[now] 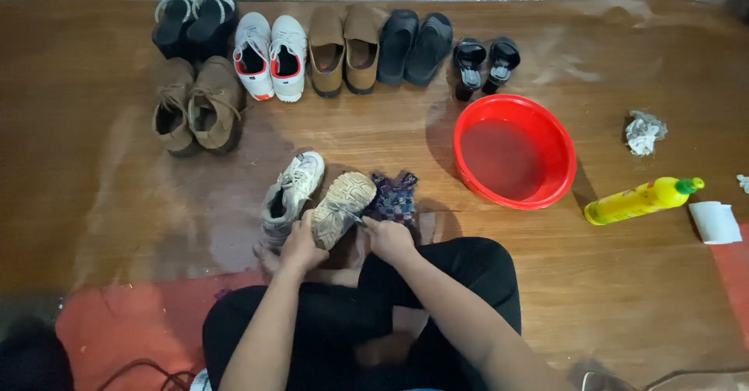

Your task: Cleaning a pair of white sneakers using a cloth, a small brush, and water from a basin.

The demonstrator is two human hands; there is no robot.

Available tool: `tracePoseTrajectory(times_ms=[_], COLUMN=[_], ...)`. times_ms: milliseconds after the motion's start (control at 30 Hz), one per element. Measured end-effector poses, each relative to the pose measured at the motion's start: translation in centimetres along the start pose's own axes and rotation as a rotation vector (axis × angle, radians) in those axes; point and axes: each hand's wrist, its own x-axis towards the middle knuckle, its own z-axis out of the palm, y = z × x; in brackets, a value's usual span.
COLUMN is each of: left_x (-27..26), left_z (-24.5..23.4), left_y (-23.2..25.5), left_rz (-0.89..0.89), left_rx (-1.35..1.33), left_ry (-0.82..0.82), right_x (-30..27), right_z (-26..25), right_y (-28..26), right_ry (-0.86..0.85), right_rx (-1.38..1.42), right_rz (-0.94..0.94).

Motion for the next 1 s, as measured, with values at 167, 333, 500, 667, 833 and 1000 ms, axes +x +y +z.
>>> tracePoseTrajectory(times_ms=[167, 333, 500, 667, 833, 1000], left_x=[0.1, -1.0, -1.1, -1.0, -0.2, -0.4], left_z=[0.1, -0.8, -1.0, -0.7, -0.4, -0.3], left_y=[-0.3, 0.4, 0.8, 0.3, 0.3, 0.3], left_rz=[0.008, -0.02, 0.026, 0.028, 0.029, 0.019], left_rx=[0.028, -0.001, -0.032, -0.015, 0.028, 0.031], left_ry=[0.003, -0.001, 0.008, 0.002, -0.004, -0.004], right_x=[1.1, 0.3, 0.5, 1.9, 2.5, 1.4], right_z=[3.1, 1.2, -0.1, 3.1, 3.4, 0.7], right_y=[1.8, 3.0, 5.0, 4.1, 3.7, 1.4], right_ry=[-0.022, -0.042, -0.084, -0.067, -0.005, -0.135], right_rx=[-0.07, -0.049, -0.252, -0.238, -0.212, 0.028], right_rz=[-0.001, -0.008, -0.078, -0.126, -0.113, 0.047])
